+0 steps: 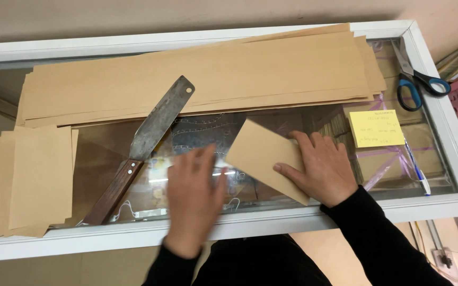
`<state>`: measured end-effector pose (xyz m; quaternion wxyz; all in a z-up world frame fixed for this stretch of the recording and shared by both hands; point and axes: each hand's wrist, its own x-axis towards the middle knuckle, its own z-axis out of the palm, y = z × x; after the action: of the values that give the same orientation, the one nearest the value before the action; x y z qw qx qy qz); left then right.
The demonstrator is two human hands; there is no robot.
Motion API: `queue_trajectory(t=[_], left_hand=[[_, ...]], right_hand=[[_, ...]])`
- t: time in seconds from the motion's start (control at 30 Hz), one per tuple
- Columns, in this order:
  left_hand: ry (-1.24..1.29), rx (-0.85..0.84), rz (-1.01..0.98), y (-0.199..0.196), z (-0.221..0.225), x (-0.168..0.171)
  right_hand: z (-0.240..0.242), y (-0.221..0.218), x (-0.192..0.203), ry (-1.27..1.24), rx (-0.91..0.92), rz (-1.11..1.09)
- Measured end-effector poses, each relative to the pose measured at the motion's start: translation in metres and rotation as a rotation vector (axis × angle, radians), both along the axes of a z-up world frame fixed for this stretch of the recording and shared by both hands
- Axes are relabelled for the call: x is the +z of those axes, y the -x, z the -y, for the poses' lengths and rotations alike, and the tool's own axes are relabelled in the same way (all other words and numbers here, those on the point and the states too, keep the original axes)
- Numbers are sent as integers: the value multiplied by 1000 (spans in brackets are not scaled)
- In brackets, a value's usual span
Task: Folding and sealing brown paper strips on a glass counter using a knife and a lighter
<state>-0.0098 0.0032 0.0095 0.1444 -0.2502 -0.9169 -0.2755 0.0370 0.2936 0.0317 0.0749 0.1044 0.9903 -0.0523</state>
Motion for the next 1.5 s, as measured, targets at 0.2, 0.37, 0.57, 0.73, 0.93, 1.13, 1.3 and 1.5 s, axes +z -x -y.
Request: queue_trajectory(t=[0.2,0.37,0.57,0.73,0.93,1.13,1.3,1.5], left_hand=[[248,109,-4,9,-67,9],[254,189,81,23,-93,-5],[292,256,133,43,-103,-5],[227,206,172,51,-106,4],[246,192,327,73,-114,-2],[85,198,401,87,-103,-10],[-508,-88,606,71,-77,11],[-848,-75,809,64,-41,26]], right_hand=[[-1,11,5,6,31,10],[-7,24,25,108,44,70],[-26,48,14,179,-31,99],[-28,49,12,215,-15,45],[-29,49,21,227,-45,84],[-36,47,18,252,-56,128],[-50,36,26,658,-79,53],[-6,13,34,907,15,72]])
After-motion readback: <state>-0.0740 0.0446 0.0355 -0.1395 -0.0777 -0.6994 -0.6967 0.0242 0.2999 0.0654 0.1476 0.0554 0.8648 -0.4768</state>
